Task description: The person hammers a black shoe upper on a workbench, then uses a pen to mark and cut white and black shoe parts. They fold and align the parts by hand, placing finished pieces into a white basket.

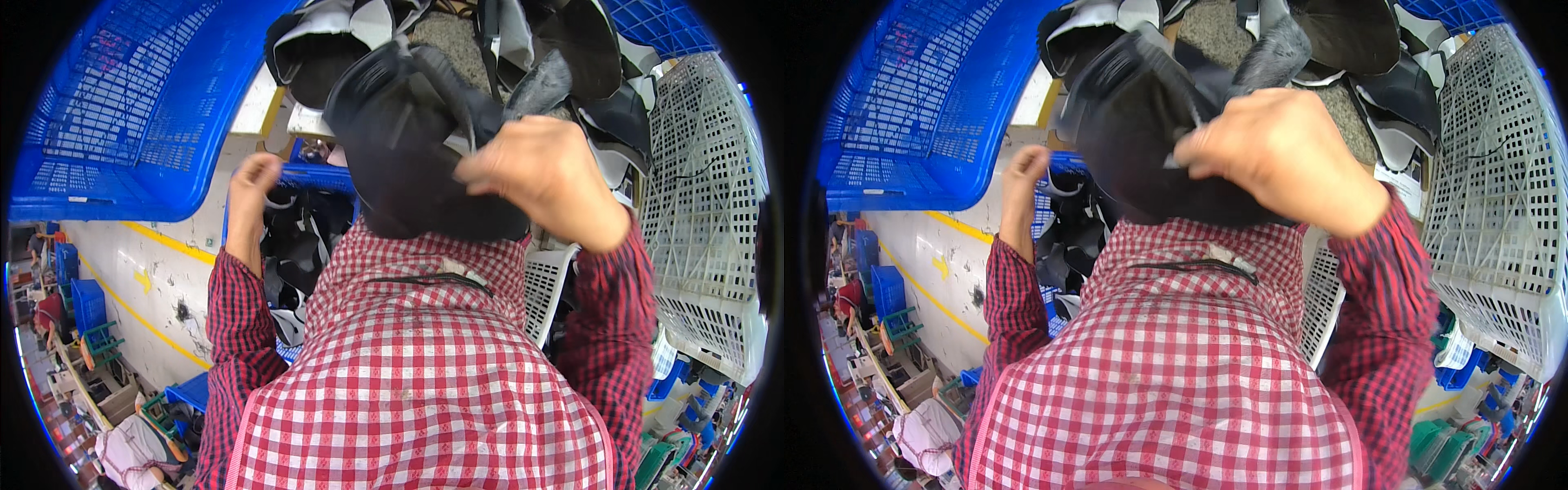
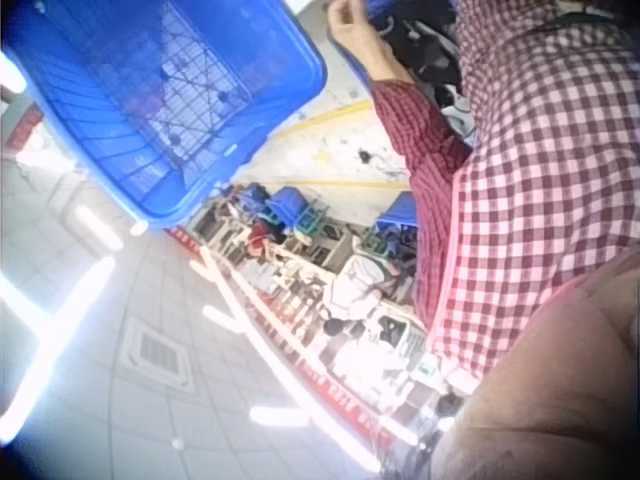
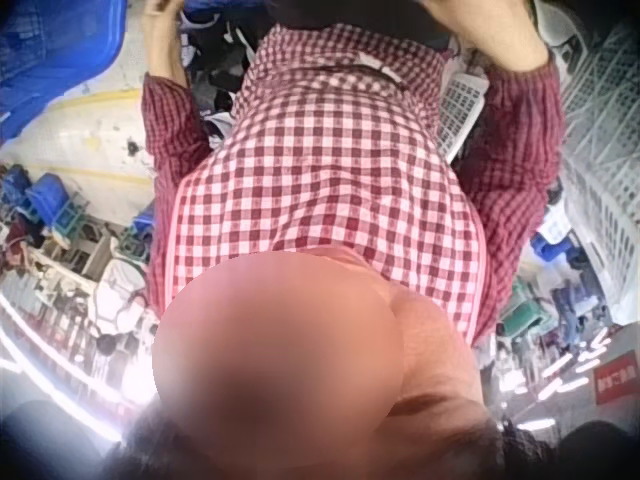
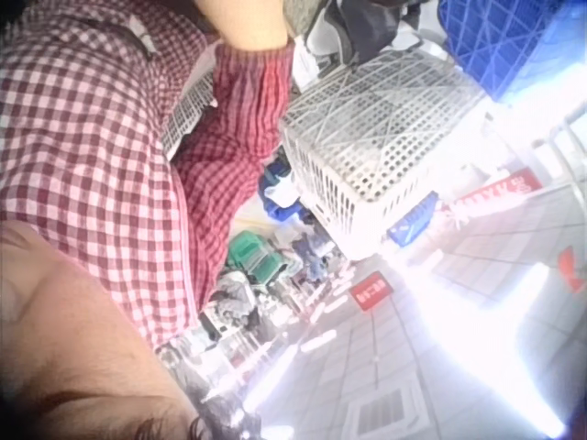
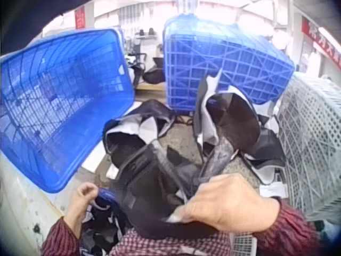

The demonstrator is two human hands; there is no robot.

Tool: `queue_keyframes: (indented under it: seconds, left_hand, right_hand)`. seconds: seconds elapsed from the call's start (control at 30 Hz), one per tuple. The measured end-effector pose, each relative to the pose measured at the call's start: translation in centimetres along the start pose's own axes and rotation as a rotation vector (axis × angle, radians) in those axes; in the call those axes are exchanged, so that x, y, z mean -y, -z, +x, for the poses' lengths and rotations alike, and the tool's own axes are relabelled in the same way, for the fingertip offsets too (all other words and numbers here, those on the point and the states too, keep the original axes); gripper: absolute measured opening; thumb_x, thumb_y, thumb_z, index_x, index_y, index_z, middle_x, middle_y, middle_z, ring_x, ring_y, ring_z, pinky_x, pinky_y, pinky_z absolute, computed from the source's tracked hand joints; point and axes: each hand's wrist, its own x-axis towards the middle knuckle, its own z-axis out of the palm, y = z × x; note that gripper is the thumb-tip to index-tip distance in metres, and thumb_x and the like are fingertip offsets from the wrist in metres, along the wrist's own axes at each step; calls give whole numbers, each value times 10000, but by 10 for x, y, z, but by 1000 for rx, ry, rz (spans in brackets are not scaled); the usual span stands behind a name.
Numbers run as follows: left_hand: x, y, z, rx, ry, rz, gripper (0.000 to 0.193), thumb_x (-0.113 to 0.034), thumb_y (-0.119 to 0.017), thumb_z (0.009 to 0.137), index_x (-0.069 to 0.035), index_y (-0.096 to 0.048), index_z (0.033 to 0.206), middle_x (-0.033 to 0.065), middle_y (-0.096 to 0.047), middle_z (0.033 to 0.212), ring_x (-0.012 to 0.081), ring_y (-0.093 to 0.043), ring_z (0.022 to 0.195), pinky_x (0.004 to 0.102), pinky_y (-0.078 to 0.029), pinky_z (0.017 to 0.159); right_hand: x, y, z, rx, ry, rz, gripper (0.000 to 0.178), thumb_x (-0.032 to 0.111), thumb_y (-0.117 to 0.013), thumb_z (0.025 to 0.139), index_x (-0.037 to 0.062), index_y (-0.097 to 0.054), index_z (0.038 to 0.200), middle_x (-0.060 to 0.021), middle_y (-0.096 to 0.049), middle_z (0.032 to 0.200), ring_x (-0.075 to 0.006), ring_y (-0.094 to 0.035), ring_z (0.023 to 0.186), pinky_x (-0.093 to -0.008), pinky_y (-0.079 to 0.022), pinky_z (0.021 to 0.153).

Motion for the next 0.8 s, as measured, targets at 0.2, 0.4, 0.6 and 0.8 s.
queue_keyframes:
  seconds: [0.2, 0.4, 0.6, 0.8]
  left_hand:
    - [0, -43, -54, 1074, 349, -336, 739, -529, -365, 1103, 143, -637, 1245, 261, -753, 970, 301, -775, 801, 344, -648, 683]
    - [-9, -71, -81, 1291, 413, -480, 797, -543, -547, 1034, 98, -408, 1488, 273, -669, 1276, 256, -736, 939, 307, -621, 754]
    - [29, -105, -87, 788, -187, -44, 407, -98, -835, 822, 35, -651, 1160, 107, -740, 981, 210, -709, 862, 321, -546, 791]
    - [-10, -95, -84, 649, -231, 326, 328, -64, -762, 894, 0, -672, 1203, 76, -717, 1014, 176, -677, 909, 326, -542, 825]
  right_hand:
    - [48, -49, -26, 356, 215, -274, 84, 189, -675, 693, 124, -655, 643, -11, -635, 636, -184, -641, 729, -308, -493, 726]
    - [67, -66, -49, 264, 216, -212, 80, 190, -671, 715, 132, -647, 667, -2, -606, 647, -183, -628, 742, -305, -490, 718]
    - [68, -93, -77, 281, 73, -234, 48, 187, -670, 747, 145, -657, 727, 12, -615, 664, -173, -623, 722, -305, -479, 729]
    - [62, -100, -90, 256, -22, -280, 49, 192, -683, 730, 150, -681, 755, 12, -654, 686, -170, -646, 730, -325, -487, 697]
